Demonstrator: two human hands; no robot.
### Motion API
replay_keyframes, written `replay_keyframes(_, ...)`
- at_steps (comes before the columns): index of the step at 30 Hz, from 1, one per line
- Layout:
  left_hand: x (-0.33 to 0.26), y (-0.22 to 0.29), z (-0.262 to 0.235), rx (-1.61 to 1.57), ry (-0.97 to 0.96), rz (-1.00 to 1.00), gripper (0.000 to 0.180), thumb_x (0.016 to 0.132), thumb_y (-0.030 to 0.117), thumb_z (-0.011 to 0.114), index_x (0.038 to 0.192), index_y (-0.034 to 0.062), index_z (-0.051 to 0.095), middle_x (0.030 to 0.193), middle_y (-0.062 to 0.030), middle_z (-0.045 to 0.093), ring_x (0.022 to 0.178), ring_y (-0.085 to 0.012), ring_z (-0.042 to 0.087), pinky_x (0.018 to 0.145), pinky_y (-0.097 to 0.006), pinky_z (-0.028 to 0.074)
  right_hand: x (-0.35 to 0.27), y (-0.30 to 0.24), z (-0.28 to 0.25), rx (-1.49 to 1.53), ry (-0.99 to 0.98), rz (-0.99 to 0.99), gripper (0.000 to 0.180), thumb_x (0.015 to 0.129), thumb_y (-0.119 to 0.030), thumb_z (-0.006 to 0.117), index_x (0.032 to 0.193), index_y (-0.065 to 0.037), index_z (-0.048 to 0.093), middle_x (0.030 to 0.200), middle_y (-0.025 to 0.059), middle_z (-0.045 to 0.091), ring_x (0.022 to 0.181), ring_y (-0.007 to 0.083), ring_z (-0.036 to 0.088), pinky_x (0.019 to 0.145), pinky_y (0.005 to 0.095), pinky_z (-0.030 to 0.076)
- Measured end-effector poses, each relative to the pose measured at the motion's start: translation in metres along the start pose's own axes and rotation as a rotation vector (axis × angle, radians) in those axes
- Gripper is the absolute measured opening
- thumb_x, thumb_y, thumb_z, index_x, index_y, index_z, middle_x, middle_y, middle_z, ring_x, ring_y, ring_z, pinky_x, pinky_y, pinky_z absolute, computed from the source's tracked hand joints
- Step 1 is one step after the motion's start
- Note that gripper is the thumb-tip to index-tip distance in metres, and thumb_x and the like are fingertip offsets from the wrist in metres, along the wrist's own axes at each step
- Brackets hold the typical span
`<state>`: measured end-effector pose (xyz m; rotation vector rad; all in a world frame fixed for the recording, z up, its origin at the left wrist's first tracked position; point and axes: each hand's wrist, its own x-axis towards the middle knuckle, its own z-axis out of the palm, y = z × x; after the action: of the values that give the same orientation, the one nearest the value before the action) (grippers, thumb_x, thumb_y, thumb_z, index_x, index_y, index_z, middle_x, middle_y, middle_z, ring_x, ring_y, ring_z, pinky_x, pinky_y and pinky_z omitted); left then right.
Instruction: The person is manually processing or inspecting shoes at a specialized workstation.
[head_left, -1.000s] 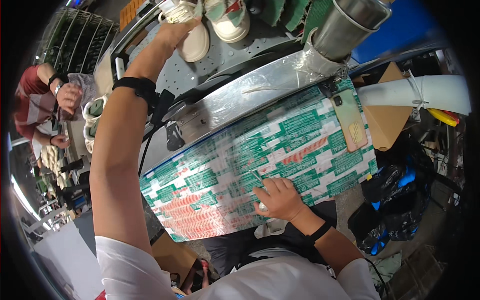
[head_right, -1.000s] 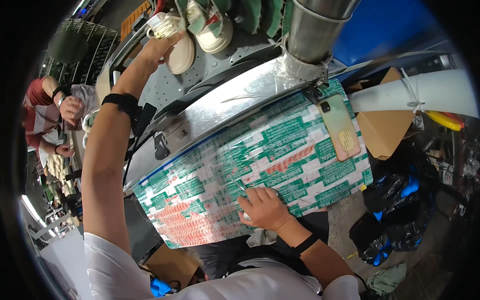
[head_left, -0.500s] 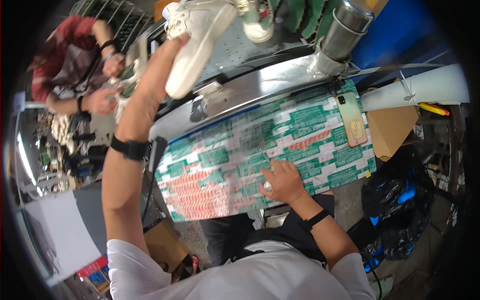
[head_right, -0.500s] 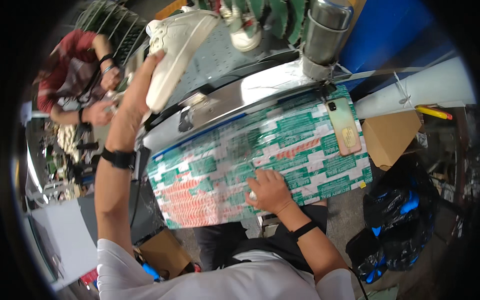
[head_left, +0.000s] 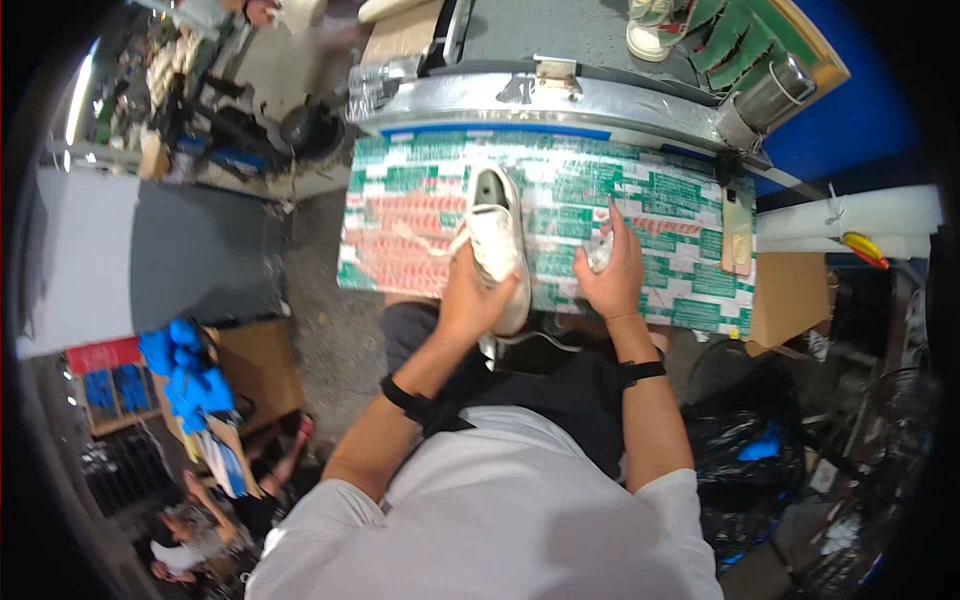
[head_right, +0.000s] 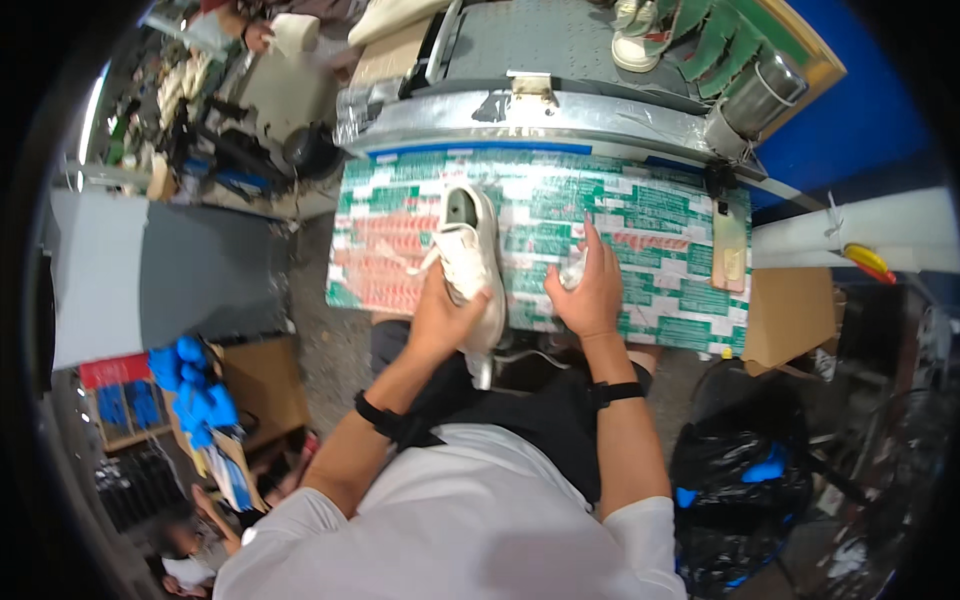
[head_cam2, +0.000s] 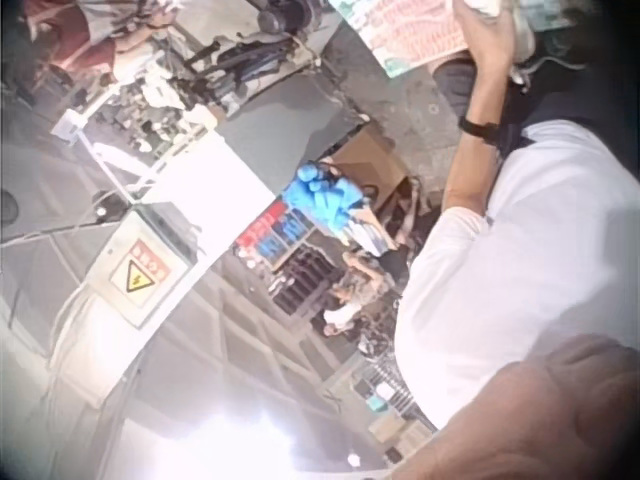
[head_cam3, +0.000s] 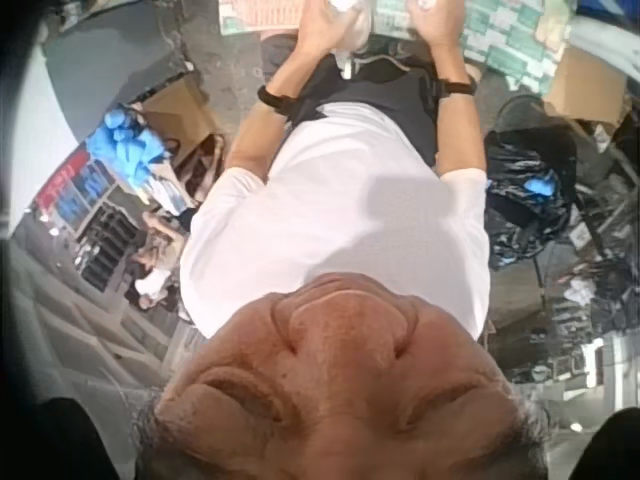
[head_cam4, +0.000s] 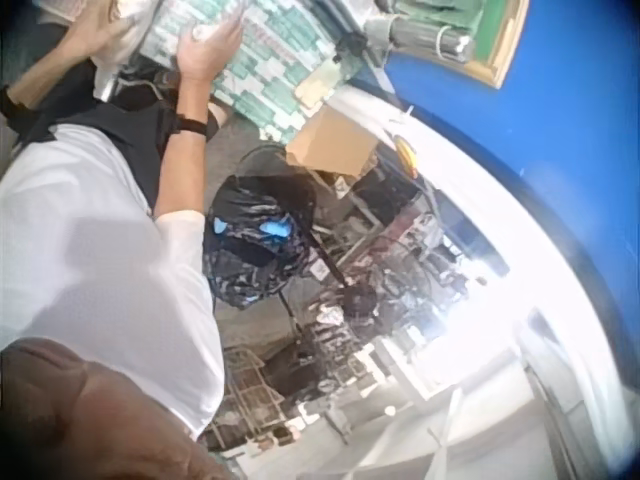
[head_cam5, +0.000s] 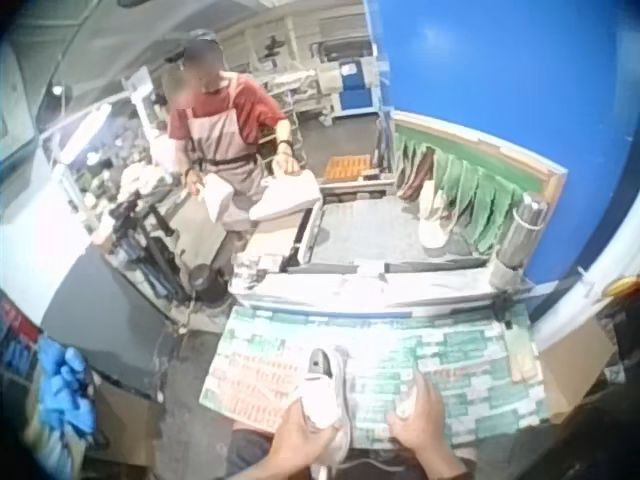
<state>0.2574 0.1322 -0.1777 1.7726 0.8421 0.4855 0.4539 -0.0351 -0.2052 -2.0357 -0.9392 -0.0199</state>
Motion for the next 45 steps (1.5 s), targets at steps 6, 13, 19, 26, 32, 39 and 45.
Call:
replay_keyframes(6,0.032,-0.008,-0.062,-0.579,0.108,-0.278,0.059,0.103,0.017,0.077,0.15,-0.0019,0.048,0.13,-0.0112,0.07,0.116,-0.0217,0.069,0.099,-0.037,0.059,-0.031,-0.046,-0.012,0.318,-0.145,0.272,0.086,0.09,-0.018,0.083,0.164,0.007,0.048,0.124,0.0218,0.07,0.115,0.0402,0.069,0.101,0.0478,0.056)
replay_keyframes(13,0.073,-0.053,-0.135,-0.649,0.297,-0.545,0.06,0.103,0.022,0.076,0.153,-0.0026,0.056,0.134,-0.0148,0.068,0.12,-0.0279,0.067,0.107,-0.042,0.057,-0.02,-0.128,0.002,0.013,-0.363,-0.346,0.089,0.086,-0.023,0.085,0.162,0.006,0.051,0.122,0.0204,0.067,0.111,0.0386,0.065,0.1,0.05,0.053)
replay_keyframes(19,0.083,0.042,-0.08,0.084,-0.128,0.278,0.078,0.094,0.034,0.089,0.159,0.0007,0.06,0.165,-0.0259,0.057,0.153,-0.0408,0.054,0.124,-0.046,0.047,-0.004,-0.135,0.012,-0.37,-0.451,-0.555,0.096,0.08,-0.027,0.087,0.159,0.014,0.051,0.118,0.0171,0.064,0.109,0.0349,0.061,0.099,0.0484,0.049)
replay_keyframes(26,0.123,0.057,-0.08,0.314,-0.469,0.299,0.074,0.088,0.037,0.095,0.149,0.0047,0.07,0.133,-0.0248,0.077,0.12,-0.0361,0.076,0.105,-0.042,0.058,0.003,-0.142,0.005,-0.345,-0.492,-0.537,0.097,0.081,-0.036,0.087,0.158,0.014,0.052,0.118,0.0176,0.063,0.106,0.0354,0.062,0.096,0.0479,0.05)
replay_keyframes(32,0.122,0.063,-0.078,0.416,-0.426,0.264,0.072,0.086,0.033,0.097,0.148,0.0071,0.072,0.124,-0.0199,0.082,0.111,-0.0355,0.079,0.1,-0.042,0.06,-0.003,-0.139,-0.004,-0.246,-0.469,-0.49,0.093,0.082,-0.036,0.086,0.155,0.012,0.055,0.117,0.0207,0.067,0.106,0.0378,0.064,0.098,0.0496,0.051)
replay_keyframes(39,0.122,0.065,-0.079,0.379,-0.436,0.155,0.068,0.086,0.026,0.099,0.147,0.0102,0.074,0.133,-0.0196,0.08,0.122,-0.0319,0.077,0.107,-0.04,0.057,0.014,-0.156,-0.001,0.25,-0.599,-0.052,0.069,0.093,-0.028,0.082,0.147,0.011,0.064,0.117,0.0222,0.072,0.107,0.0357,0.071,0.097,0.0441,0.056)
replay_keyframes(45,0.128,0.048,-0.082,0.25,-0.475,0.258,0.078,0.085,0.036,0.098,0.152,0.0081,0.07,0.137,-0.0229,0.078,0.125,-0.0364,0.076,0.109,-0.042,0.058,-0.027,-0.189,-0.007,0.625,-0.989,0.093,0.065,0.094,-0.008,0.079,0.156,0.005,0.061,0.119,0.0123,0.073,0.107,0.0185,0.071,0.101,0.0332,0.055)
